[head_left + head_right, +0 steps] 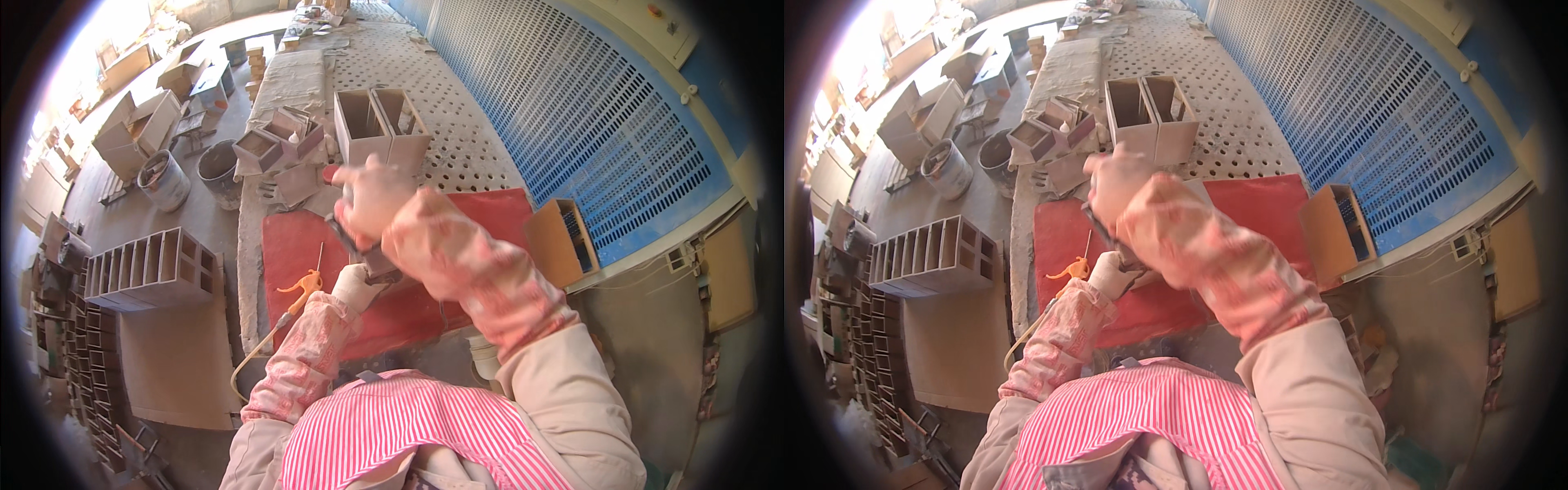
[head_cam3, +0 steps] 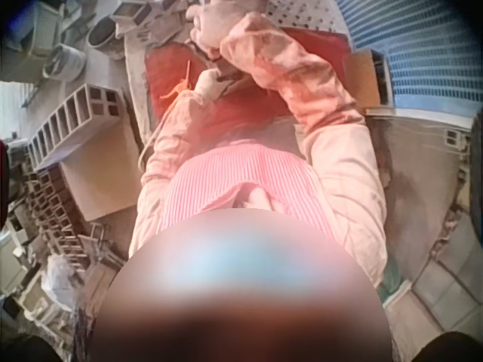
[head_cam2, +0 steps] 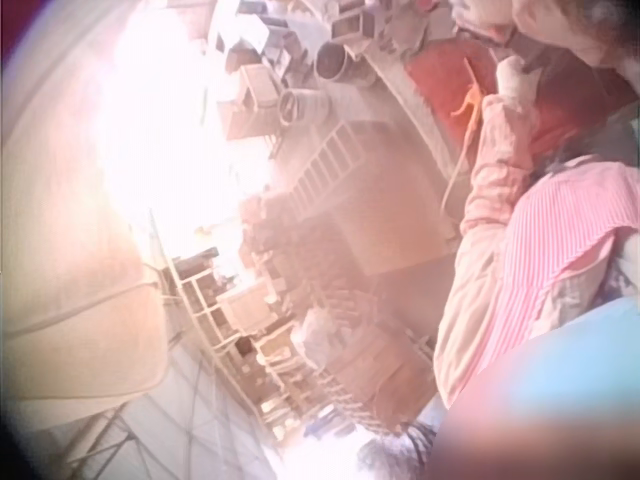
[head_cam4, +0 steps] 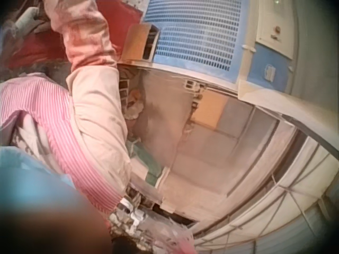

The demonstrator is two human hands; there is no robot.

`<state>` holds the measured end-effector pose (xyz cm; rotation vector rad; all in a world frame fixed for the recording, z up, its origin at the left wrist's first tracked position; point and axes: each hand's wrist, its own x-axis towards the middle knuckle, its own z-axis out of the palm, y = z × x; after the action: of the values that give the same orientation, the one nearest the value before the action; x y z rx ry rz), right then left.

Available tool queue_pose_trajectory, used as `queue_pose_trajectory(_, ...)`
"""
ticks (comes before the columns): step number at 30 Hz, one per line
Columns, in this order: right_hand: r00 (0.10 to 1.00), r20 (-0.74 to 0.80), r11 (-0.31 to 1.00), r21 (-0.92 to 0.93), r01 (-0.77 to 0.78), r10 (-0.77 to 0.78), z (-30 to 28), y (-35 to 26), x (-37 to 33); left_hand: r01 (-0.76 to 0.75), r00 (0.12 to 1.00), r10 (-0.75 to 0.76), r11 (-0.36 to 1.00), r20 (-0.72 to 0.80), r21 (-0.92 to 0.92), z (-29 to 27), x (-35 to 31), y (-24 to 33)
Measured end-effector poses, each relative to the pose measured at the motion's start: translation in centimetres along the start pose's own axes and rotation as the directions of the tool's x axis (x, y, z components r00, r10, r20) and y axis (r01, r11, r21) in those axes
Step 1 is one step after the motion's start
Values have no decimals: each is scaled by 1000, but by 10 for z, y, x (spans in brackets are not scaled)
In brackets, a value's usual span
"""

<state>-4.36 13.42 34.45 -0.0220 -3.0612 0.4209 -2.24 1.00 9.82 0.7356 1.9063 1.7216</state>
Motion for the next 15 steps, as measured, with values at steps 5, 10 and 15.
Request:
queue_pose_trajectory(5,997,72,999,-39,-30,32,-5,8,5,77,997,-78,997,26,18,-2,5,2)
queue_pose_trajectory(10,996,75,999,9,46,-46,8,39,-64,67,997,-62,990,47,-126,-3,12,-15)
queue_pose_trajectory(15,952,-23,952,17,-304,305,-26,105,-95,95,994,-96,995,55,26,-4,9,-29)
